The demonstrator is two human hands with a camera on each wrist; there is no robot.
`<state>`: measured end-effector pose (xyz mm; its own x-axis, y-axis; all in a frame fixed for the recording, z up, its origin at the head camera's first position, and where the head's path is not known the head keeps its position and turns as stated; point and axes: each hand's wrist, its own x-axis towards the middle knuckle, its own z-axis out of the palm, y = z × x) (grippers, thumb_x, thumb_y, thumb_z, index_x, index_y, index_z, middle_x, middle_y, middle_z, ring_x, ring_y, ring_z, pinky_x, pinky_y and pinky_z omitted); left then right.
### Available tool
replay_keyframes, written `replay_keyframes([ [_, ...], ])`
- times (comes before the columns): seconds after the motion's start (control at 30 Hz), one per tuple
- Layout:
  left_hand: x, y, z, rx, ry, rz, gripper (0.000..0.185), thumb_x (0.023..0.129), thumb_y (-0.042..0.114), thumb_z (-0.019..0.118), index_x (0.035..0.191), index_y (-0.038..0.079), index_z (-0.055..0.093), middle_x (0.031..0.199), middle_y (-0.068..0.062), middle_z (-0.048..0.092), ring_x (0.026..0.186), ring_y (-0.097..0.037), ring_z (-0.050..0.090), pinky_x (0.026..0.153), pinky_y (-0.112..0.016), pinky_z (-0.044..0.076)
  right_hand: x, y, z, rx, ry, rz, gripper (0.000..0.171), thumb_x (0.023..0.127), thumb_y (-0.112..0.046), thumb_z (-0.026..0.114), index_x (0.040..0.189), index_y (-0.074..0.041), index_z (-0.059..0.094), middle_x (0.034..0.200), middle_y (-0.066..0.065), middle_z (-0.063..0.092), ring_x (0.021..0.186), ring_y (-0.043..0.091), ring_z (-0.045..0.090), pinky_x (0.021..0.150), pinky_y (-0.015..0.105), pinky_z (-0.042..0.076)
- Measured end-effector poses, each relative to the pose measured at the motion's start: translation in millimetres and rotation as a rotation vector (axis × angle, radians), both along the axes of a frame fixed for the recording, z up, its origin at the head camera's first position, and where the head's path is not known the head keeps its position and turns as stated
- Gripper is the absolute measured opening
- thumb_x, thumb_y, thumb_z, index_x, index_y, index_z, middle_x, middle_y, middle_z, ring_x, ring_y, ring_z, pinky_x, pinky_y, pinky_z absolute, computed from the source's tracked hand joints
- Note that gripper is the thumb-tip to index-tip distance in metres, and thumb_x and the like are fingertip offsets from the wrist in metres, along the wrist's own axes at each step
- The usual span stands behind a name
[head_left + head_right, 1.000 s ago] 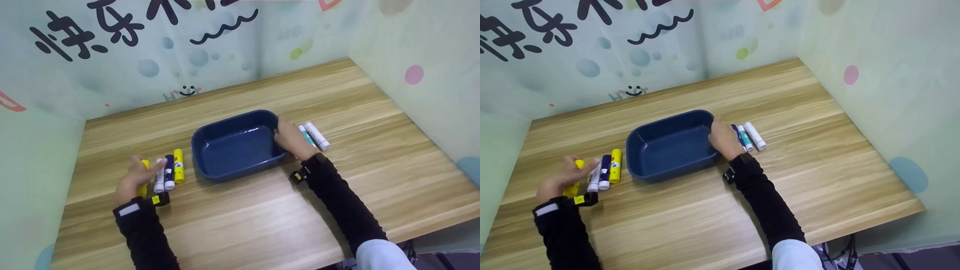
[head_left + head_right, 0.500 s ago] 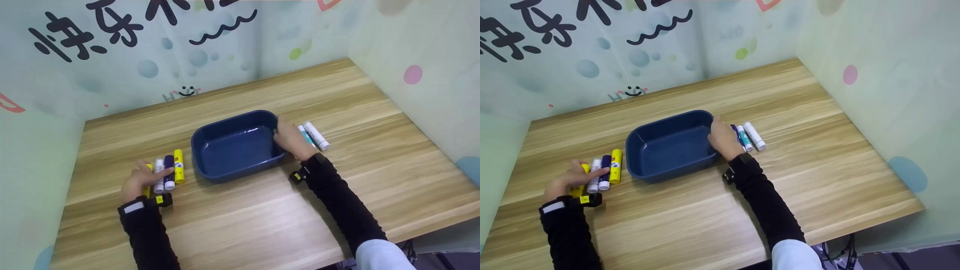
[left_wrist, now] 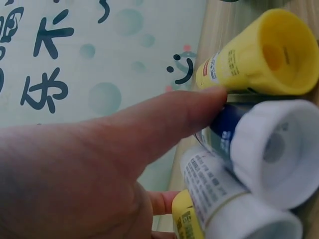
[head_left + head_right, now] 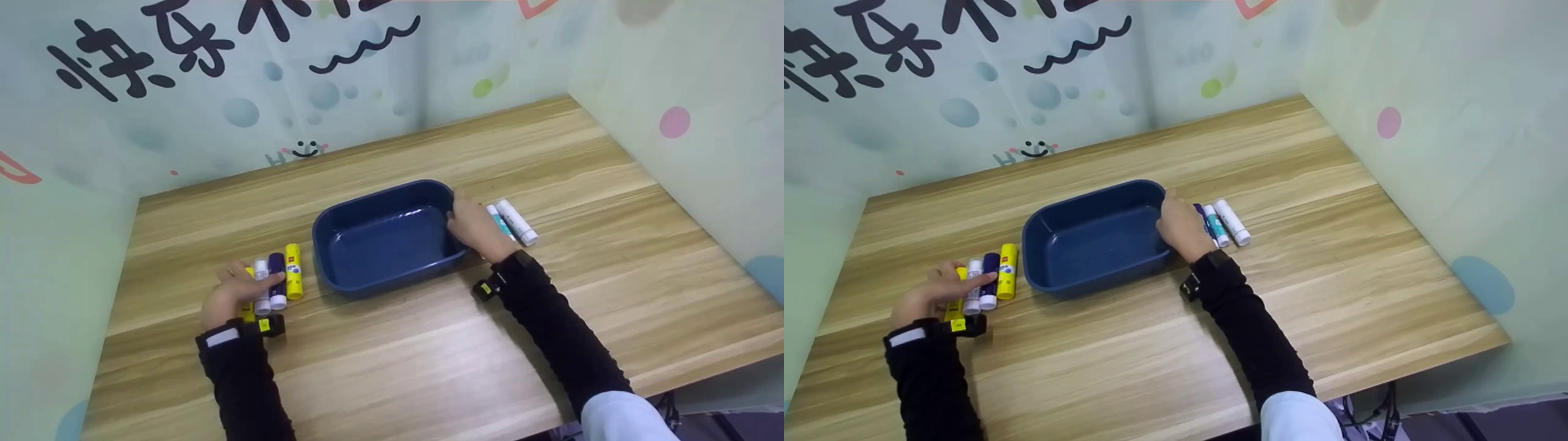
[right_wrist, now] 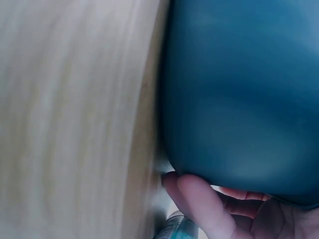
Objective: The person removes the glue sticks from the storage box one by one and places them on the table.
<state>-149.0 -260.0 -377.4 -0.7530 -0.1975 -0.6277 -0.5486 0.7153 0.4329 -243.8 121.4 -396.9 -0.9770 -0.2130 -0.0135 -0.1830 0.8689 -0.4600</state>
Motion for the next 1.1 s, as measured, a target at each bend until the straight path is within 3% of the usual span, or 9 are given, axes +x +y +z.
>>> replay_keyframes([
  [0.13, 0.3, 1.6, 1.3, -0.019, 0.024, -0.01, 0.09, 0.085, 0.057, 0.052, 0.14, 0.0, 0.009, 0.136, -0.029, 0.014, 0.108, -0.039, 0.033, 0.09, -0.044, 0.036, -0.3, -0.2, 0.2, -0.001, -0.01, -0.004, 0.04, 0.092, -0.012, 0.044, 0.125, 0.011, 0.038, 0.106, 0.033, 0.059, 0.099, 0.044, 0.059, 0.081, 0.052, 0.049],
  [0.27, 0.0, 1.6, 1.6, -0.032, 0.037, -0.016, 0.088, 0.085, 0.056, 0.052, 0.14, 0.0, 0.012, 0.136, -0.03, 0.015, 0.109, -0.04, 0.032, 0.09, -0.046, 0.036, -0.1, -1.2, -0.1, -0.004, -0.015, -0.013, 0.041, 0.092, -0.012, 0.045, 0.126, 0.01, 0.038, 0.106, 0.032, 0.06, 0.097, 0.043, 0.06, 0.08, 0.051, 0.049],
  [0.53, -0.1, 1.1, 5.5, -0.067, 0.037, -0.079, 0.089, 0.089, 0.054, 0.047, 0.144, -0.003, 0.006, 0.139, -0.034, 0.009, 0.114, -0.045, 0.029, 0.096, -0.051, 0.034, 1.3, -4.7, -2.5, -0.042, 0.105, -0.039, 0.033, 0.09, -0.011, 0.049, 0.116, 0.009, 0.043, 0.097, 0.032, 0.06, 0.091, 0.046, 0.061, 0.073, 0.054, 0.049],
  [0.8, -1.0, 0.3, 9.7, -0.07, 0.081, -0.098, 0.086, 0.092, 0.048, 0.043, 0.145, -0.005, 0.001, 0.143, -0.038, 0.0, 0.128, -0.056, 0.013, 0.105, -0.062, 0.021, -0.1, -2.7, 3.4, -0.048, 0.079, -0.05, 0.041, 0.094, -0.022, 0.048, 0.125, 0.004, 0.041, 0.105, 0.031, 0.06, 0.097, 0.045, 0.06, 0.079, 0.054, 0.047],
  [0.93, -3.9, 1.8, 12.9, -0.089, 0.179, -0.087, 0.078, 0.095, 0.04, 0.039, 0.146, -0.005, 0.0, 0.145, -0.038, -0.002, 0.131, -0.056, 0.007, 0.106, -0.065, 0.017, 0.6, 0.7, 12.5, -0.058, 0.039, -0.041, 0.045, 0.095, -0.025, 0.047, 0.129, 0.003, 0.038, 0.114, 0.031, 0.057, 0.104, 0.044, 0.057, 0.084, 0.054, 0.046],
  [1.1, -7.0, 7.2, 18.9, -0.087, 0.402, -0.067, 0.065, 0.098, 0.028, 0.03, 0.149, 0.004, -0.004, 0.15, -0.032, -0.006, 0.135, -0.054, -0.001, 0.105, -0.069, 0.006, 5.3, 3.2, 29.3, -0.089, 0.026, -0.022, 0.048, 0.095, -0.026, 0.048, 0.133, 0.0, 0.036, 0.124, 0.03, 0.052, 0.113, 0.041, 0.053, 0.091, 0.053, 0.043],
])
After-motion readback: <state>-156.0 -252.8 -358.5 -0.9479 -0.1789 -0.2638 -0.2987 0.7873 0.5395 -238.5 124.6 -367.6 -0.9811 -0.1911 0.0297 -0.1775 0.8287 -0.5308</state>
